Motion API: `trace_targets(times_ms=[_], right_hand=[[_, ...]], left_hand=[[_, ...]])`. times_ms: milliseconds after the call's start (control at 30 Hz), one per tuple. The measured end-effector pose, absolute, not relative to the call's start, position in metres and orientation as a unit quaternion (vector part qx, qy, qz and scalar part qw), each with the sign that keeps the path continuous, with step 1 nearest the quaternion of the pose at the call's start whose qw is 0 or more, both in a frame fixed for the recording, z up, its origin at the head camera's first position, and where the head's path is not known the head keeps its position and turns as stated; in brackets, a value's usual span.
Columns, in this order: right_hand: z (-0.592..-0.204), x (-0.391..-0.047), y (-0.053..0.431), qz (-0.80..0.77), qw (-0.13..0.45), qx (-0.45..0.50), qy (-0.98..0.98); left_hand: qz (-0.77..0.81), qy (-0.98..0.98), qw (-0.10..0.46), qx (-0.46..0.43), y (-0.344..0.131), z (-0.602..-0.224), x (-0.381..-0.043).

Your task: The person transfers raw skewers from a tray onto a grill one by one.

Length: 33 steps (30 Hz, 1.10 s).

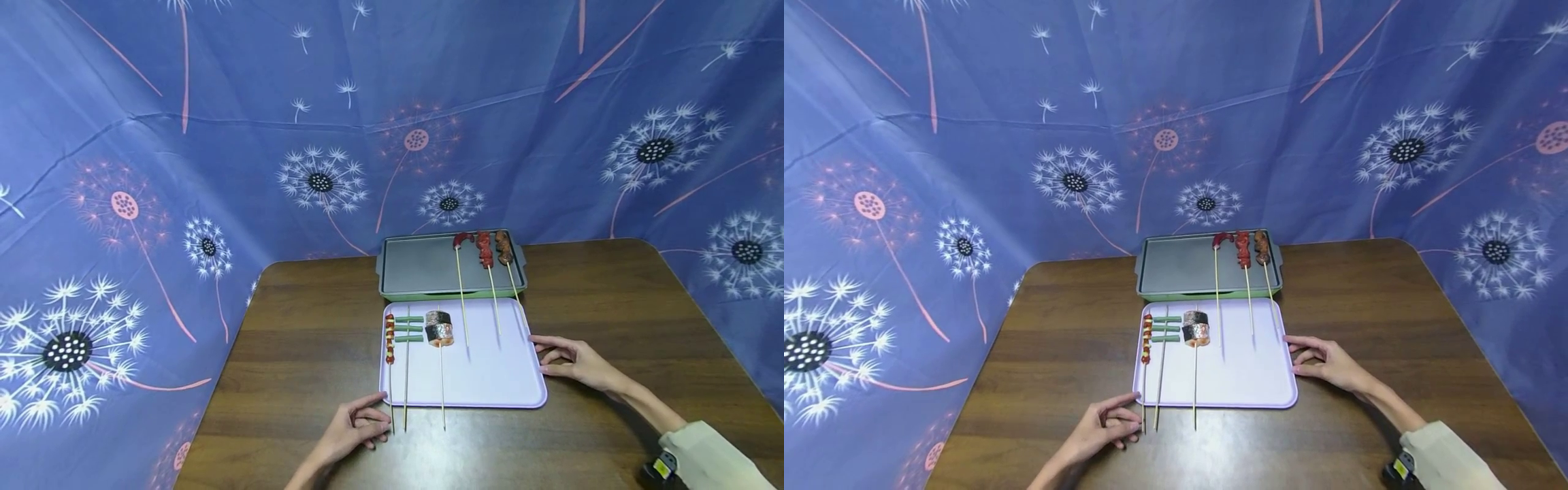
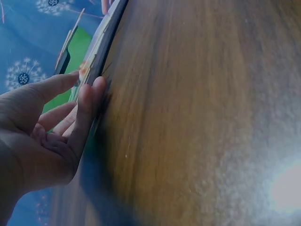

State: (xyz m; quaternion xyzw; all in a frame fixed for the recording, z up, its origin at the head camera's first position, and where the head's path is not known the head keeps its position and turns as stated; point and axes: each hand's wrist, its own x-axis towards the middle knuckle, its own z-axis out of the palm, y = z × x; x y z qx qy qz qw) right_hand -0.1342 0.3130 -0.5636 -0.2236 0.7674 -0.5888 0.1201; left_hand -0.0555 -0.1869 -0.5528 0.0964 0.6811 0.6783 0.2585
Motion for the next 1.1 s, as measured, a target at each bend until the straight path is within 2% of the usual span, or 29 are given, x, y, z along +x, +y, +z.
trace_targets(times_ms=[433, 700, 1100], right_hand=[[-0.566, -0.134, 0.309, -0.602, 0.102, -0.248, 0.752], [-0.567, -0.133, 0.310, -0.603, 0.102, -0.241, 0.754], [-0.567, -0.132, 0.311, -0.592, 0.105, -0.216, 0.769]], left_hand=[[0.695, 0.670, 0.259, 0.032, -0.169, -0.545, -0.059], [0.693, 0.673, 0.257, 0.029, -0.167, -0.545, -0.059], [0.706, 0.644, 0.296, 0.000, -0.176, -0.542, -0.063]])
